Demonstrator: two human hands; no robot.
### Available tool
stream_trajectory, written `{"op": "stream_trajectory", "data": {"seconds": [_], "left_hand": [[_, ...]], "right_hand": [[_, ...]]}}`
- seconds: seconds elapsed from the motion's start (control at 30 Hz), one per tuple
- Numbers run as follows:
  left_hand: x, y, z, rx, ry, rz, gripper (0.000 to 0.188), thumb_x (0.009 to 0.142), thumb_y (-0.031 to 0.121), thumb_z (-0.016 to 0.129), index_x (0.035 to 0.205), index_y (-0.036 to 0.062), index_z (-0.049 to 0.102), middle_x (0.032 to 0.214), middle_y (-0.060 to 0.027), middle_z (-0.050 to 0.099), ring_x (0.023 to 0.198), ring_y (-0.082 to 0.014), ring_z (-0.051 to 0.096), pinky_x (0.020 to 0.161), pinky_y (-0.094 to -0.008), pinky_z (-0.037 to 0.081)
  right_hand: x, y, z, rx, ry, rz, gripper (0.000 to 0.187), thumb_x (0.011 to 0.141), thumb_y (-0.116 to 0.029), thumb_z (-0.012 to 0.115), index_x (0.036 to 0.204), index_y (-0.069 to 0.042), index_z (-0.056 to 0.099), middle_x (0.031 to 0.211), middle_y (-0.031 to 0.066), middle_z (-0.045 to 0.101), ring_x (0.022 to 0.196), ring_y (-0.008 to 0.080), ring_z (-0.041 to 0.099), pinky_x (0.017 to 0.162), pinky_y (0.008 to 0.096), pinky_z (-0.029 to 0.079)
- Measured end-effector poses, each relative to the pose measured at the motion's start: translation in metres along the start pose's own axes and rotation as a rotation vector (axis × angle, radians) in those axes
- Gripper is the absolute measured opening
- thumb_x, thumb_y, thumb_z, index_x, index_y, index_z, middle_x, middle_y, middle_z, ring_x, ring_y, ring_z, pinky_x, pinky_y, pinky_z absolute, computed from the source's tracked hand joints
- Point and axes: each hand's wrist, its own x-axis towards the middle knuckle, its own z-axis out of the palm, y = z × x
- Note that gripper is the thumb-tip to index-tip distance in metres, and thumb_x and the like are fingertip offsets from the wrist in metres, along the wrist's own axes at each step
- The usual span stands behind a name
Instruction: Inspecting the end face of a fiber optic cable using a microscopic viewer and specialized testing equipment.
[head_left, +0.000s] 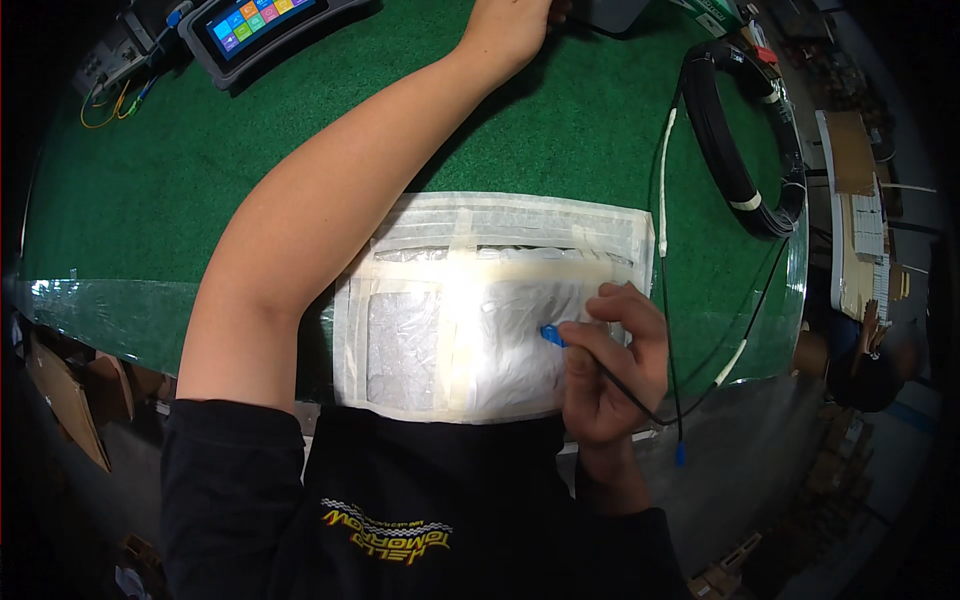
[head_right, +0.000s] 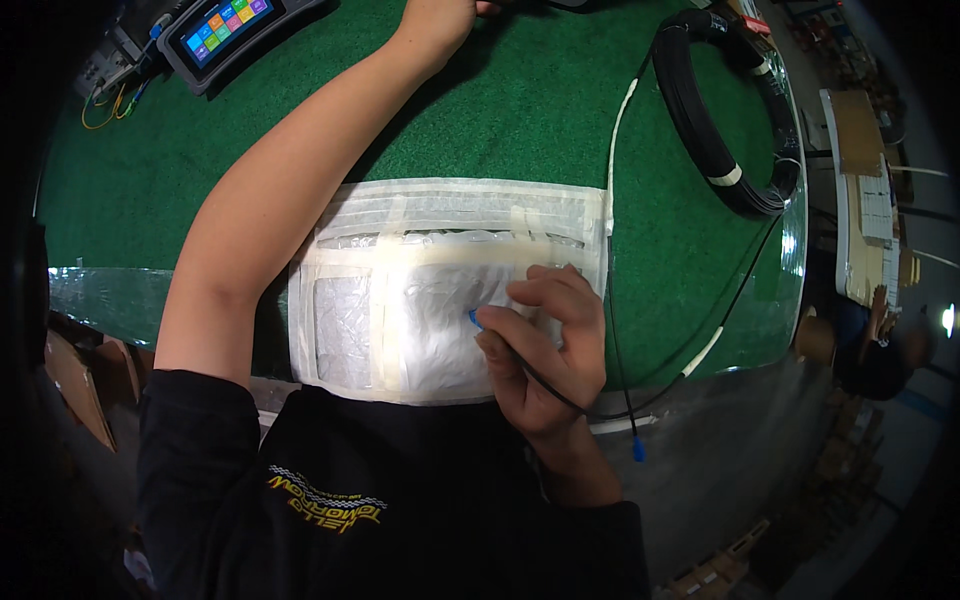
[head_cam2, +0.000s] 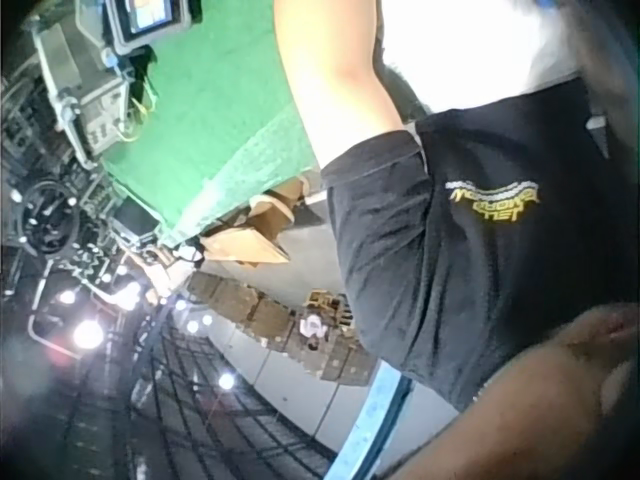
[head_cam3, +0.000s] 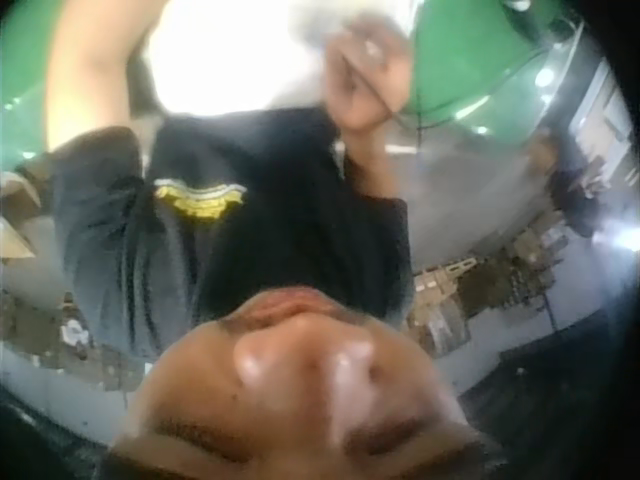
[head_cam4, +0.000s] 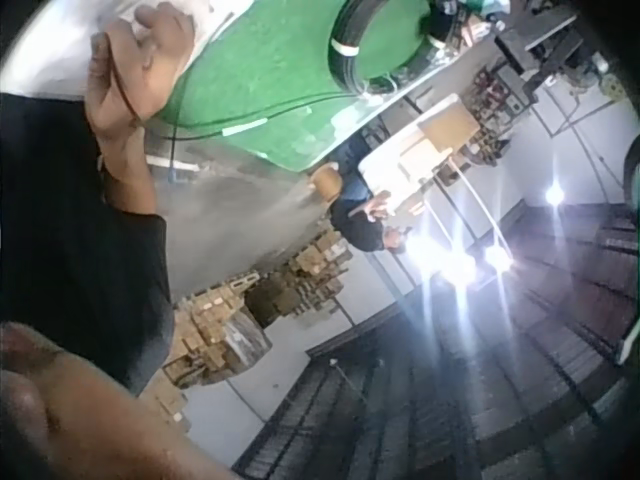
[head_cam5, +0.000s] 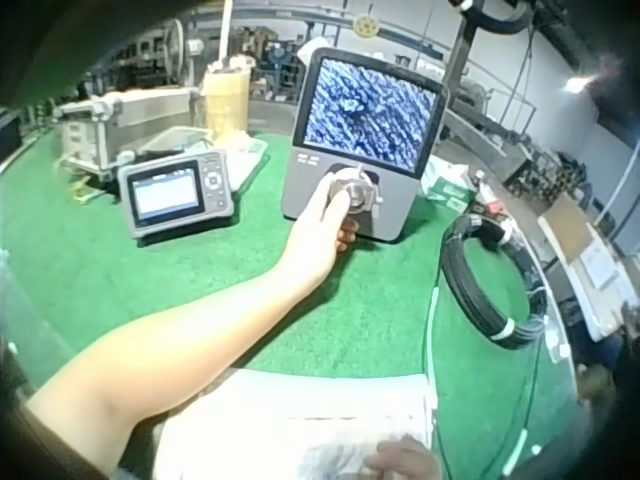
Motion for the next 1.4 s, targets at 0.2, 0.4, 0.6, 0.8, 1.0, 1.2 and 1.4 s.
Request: {"op": "stream_trajectory", "data": {"seconds": [0.2, 0.4, 0.6, 0.8, 1.0, 1.2, 1.4], "left_hand": [[-0.001, -0.002, 0.001, -0.023, -0.009, -0.001, 0.062, 0.107, 0.038, 0.057, 0.161, 0.0158, 0.035, 0.084, -0.0042, 0.064, 0.066, -0.0093, 0.055, 0.061, -0.0245, 0.047], [-0.001, 0.000, 0.003, -0.005, -0.002, -0.023, 0.061, 0.107, 0.038, 0.057, 0.161, 0.0170, 0.036, 0.085, -0.0034, 0.064, 0.067, -0.0086, 0.055, 0.062, -0.0238, 0.047], [-0.001, 0.001, 0.003, 0.001, -0.003, -0.015, 0.062, 0.107, 0.038, 0.057, 0.161, 0.0163, 0.035, 0.085, -0.0033, 0.064, 0.067, -0.0088, 0.055, 0.062, -0.0240, 0.047], [-0.002, 0.000, 0.002, -0.014, -0.020, -0.011, 0.063, 0.108, 0.038, 0.057, 0.162, 0.0154, 0.034, 0.085, -0.0037, 0.064, 0.067, -0.0092, 0.056, 0.062, -0.0242, 0.047], [0.000, 0.000, 0.002, 0.008, -0.014, -0.009, 0.063, 0.107, 0.038, 0.057, 0.161, 0.0149, 0.033, 0.085, -0.0040, 0.064, 0.067, -0.0095, 0.056, 0.061, -0.0246, 0.047], [-0.001, 0.002, 0.000, 0.006, -0.006, -0.033, 0.063, 0.108, 0.038, 0.057, 0.161, 0.0146, 0.033, 0.085, -0.0042, 0.064, 0.068, -0.0095, 0.056, 0.062, -0.0246, 0.048], [-0.002, 0.002, 0.000, 0.008, -0.018, -0.003, 0.064, 0.107, 0.038, 0.057, 0.162, 0.0140, 0.033, 0.086, -0.0043, 0.064, 0.068, -0.0099, 0.056, 0.063, -0.0249, 0.048]], "right_hand": [[0.000, 0.000, 0.000, 0.018, 0.037, -0.001, 0.016, 0.093, -0.023, 0.074, 0.098, -0.008, 0.078, 0.111, 0.0127, 0.065, 0.104, 0.0333, 0.065, 0.097, 0.0519, 0.052], [-0.001, 0.002, -0.002, 0.007, 0.037, -0.048, 0.017, 0.093, -0.023, 0.074, 0.098, -0.007, 0.078, 0.108, 0.0124, 0.065, 0.100, 0.0334, 0.065, 0.095, 0.0515, 0.053], [-0.002, 0.000, -0.001, 0.021, 0.066, -0.026, 0.017, 0.093, -0.024, 0.075, 0.097, -0.008, 0.078, 0.104, 0.0125, 0.066, 0.098, 0.0334, 0.066, 0.094, 0.0519, 0.052], [0.001, -0.001, -0.001, 0.030, -0.007, -0.043, 0.017, 0.093, -0.025, 0.075, 0.097, -0.008, 0.079, 0.107, 0.0129, 0.066, 0.101, 0.0335, 0.065, 0.096, 0.0518, 0.051], [0.000, -0.001, -0.002, 0.013, 0.006, -0.055, 0.020, 0.092, -0.028, 0.077, 0.100, -0.010, 0.078, 0.109, 0.0125, 0.066, 0.102, 0.0330, 0.066, 0.097, 0.0519, 0.051], [-0.001, 0.000, -0.001, -0.003, -0.025, -0.091, 0.021, 0.091, -0.028, 0.078, 0.100, -0.010, 0.078, 0.109, 0.0117, 0.066, 0.102, 0.0322, 0.066, 0.096, 0.0512, 0.052], [0.004, -0.002, -0.002, 0.049, -0.066, -0.104, 0.019, 0.092, -0.027, 0.077, 0.100, -0.010, 0.078, 0.109, 0.0120, 0.065, 0.102, 0.0314, 0.066, 0.096, 0.0522, 0.053]]}}
